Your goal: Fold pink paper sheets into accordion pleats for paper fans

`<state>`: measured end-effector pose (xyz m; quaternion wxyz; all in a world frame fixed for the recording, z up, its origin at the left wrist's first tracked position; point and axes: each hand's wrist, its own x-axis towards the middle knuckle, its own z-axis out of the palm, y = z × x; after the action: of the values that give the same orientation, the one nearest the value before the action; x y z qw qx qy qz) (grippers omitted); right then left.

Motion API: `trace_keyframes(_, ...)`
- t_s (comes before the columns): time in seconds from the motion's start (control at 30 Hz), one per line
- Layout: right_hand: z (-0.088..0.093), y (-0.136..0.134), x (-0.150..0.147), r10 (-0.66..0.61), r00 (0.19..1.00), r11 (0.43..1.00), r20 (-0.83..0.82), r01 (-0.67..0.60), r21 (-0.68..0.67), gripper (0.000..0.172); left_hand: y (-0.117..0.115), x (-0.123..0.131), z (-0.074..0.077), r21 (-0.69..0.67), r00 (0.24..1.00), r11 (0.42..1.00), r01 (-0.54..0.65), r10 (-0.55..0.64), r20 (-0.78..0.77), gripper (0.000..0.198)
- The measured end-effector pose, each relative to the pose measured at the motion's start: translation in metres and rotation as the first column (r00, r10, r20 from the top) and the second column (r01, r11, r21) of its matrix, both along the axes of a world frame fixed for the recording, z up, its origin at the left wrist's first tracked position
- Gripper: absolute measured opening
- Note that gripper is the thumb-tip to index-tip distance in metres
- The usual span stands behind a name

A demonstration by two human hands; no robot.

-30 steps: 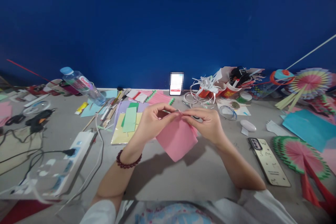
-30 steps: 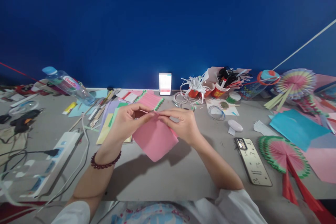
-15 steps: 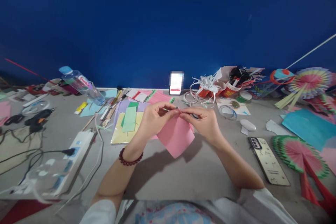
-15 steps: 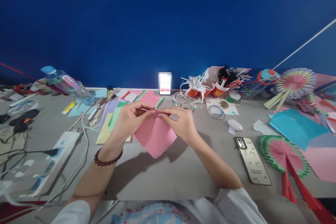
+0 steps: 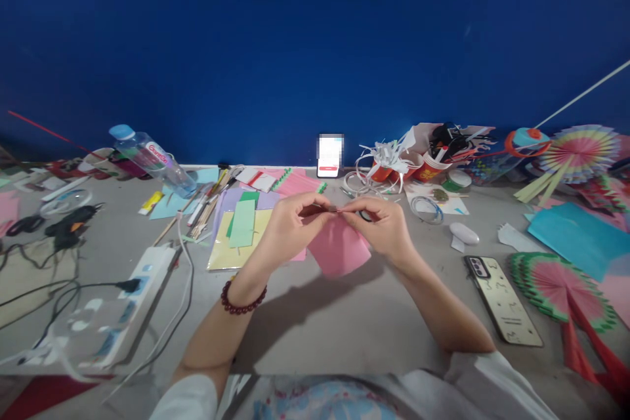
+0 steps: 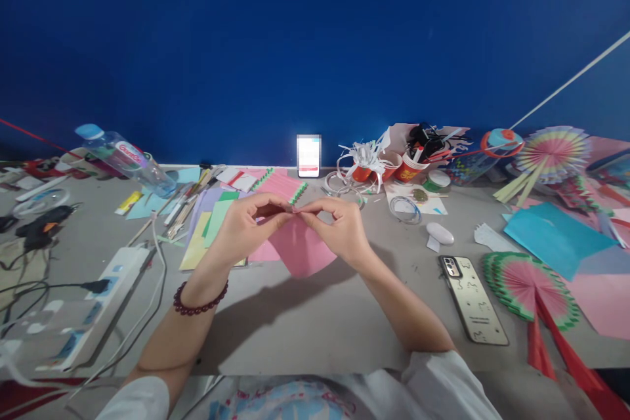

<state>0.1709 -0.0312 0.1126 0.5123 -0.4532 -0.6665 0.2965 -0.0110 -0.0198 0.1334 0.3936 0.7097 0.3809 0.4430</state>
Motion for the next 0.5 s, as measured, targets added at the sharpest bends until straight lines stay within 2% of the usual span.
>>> trace_keyframes(0.13,0.0004,-0.001,-0.0007,0.017,0.999,0.999,0.029,-0.018,0.037,0.008,-0.0004,0.0004,0.0013,0.153,0.999,0.988,-0.001,0.008,-0.045,0.007)
trace_keyframes(0.2,0.0013,-0.0013,-0.0001,0.03,0.999,0.999,0.039,-0.03,0.014,0.007,0.0005,0.0007,0.0017,0.185,0.999,0.983,-0.018,0.023,-0.024,0.004)
trace_keyframes(0.37,0.0037,-0.0005,0.0024,0.03,0.998,0.997,0.057,-0.026,-0.075,0.019,0.0053,-0.0016,0.0007,0.126,0.989,0.988,-0.094,0.078,0.125,0.004)
trace_keyframes(0.5,0.0051,0.0001,0.0026,0.012,0.999,0.997,0.039,-0.009,-0.082,0.011,0.009,-0.0038,-0.0016,0.053,0.979,0.996,-0.076,0.064,0.194,0.009)
